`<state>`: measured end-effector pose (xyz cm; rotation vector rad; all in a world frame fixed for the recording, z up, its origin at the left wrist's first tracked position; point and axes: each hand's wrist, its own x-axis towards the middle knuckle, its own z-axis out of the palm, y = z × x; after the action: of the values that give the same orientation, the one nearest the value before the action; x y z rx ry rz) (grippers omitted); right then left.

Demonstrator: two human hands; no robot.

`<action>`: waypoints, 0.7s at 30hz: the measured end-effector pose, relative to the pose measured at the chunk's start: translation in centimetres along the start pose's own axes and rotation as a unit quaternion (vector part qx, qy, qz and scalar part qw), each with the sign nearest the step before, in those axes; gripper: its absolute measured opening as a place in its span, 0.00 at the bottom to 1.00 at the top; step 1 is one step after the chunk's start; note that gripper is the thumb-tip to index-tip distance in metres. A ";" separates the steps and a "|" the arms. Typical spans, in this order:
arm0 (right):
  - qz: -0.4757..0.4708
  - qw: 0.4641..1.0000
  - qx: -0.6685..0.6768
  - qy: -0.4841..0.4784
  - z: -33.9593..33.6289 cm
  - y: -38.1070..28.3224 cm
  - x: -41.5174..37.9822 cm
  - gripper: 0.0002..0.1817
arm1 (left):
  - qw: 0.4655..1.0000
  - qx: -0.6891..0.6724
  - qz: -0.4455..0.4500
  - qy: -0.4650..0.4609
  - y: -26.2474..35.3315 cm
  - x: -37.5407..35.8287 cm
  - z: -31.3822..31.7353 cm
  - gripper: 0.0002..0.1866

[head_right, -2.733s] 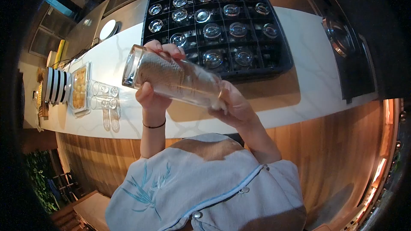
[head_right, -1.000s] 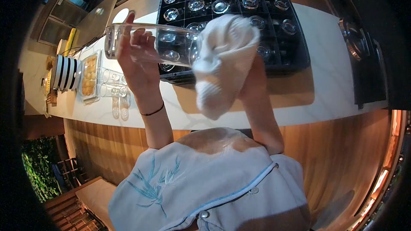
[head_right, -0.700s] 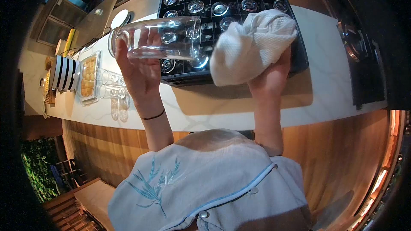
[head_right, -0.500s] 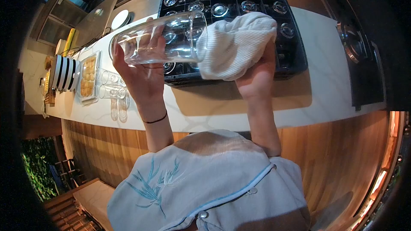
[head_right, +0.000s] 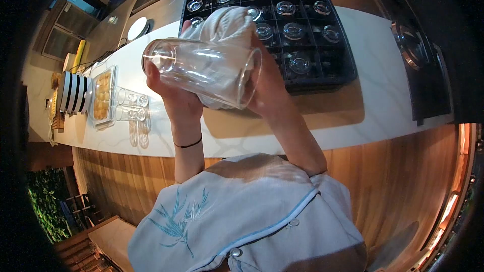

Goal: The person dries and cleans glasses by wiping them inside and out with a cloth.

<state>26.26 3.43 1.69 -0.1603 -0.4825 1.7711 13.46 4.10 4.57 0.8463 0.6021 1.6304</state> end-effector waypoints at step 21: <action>-0.163 0.962 -0.212 0.057 -4.3 -1.1 -1.8 0.32 | 0.989 -0.113 0.001 -0.094 -1.4 0.5 -2.1 0.32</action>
<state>29.27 2.87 -2.00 -0.4547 -0.7561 1.3119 12.65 5.03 2.33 0.8204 0.2777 1.5634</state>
